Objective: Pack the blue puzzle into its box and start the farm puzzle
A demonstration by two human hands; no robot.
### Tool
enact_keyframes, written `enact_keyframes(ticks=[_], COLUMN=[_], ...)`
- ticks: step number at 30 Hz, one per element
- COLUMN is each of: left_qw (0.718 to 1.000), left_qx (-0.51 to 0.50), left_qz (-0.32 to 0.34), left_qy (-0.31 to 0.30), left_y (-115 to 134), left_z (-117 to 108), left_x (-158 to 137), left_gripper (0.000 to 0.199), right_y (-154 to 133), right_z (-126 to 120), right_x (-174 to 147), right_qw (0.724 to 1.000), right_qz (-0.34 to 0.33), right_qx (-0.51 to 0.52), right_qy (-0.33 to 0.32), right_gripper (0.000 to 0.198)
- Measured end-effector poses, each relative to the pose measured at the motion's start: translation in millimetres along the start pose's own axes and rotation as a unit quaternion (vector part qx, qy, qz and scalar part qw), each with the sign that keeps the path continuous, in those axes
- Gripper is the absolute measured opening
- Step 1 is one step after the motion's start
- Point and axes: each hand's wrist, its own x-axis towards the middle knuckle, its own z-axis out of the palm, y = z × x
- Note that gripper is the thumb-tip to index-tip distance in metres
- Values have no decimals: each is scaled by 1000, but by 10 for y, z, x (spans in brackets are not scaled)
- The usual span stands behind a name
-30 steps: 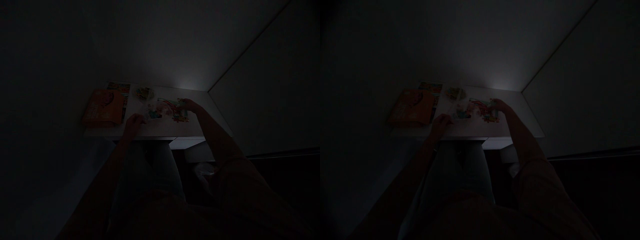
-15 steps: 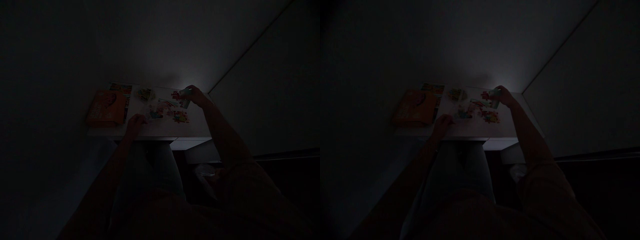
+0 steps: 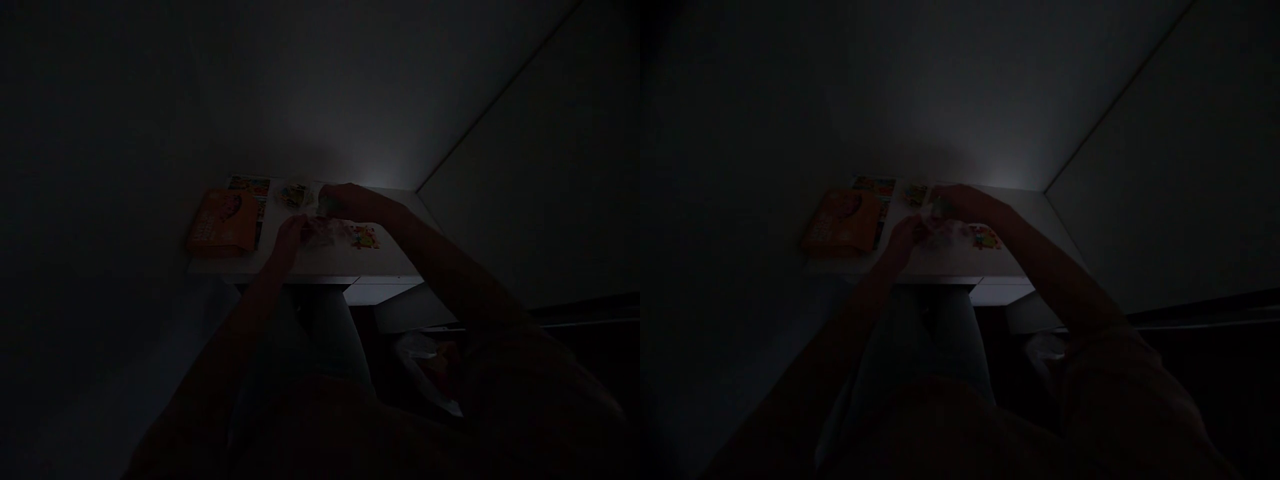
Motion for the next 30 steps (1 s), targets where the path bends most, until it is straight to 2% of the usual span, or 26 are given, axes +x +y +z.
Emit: enact_keyframes(ticks=[3,6,8,10,11,13,16,18,21,24,27,30], left_qw=[1000,999,999,1000,1000,999,996,988,965,948,945,952], left_qx=[-16,-27,-21,-1,10,28,86,156,248,292,289,275], left_qz=[-18,-26,-22,-11,-9,-15,-27,10,85,128,153,132], left_qy=[10,16,11,4,3,0,-3,4,19,6,9,6], left_y=[12,-1,-12,-17,-12,22,163,319,589,786,831,722], left_z=[31,-14,-56,-77,-73,-39,34,51,3,-84,-157,-232], left_x=[-12,-11,2,16,21,23,15,15,35,77,155,256], left_gripper=[23,19,22,31,34,34,30,36,40,41,40,41], right_y=[24,177,279,337,345,333,293,279,264,231,214,285], right_z=[183,264,313,403,463,588,669,603,398,226,180,265], right_x=[63,-59,-224,-407,-490,-613,-685,-687,-663,-608,-545,-552], right_qw=[997,991,983,965,955,932,908,914,915,912,903,884], right_qz=[-7,15,76,165,210,288,341,323,241,173,151,142], right_qx=[75,126,127,140,158,208,243,245,295,336,353,388], right_qy=[-9,37,108,146,136,65,-20,12,131,157,195,218], right_gripper=[42,33,28,37,44,49,31,30,26,31,32,37])
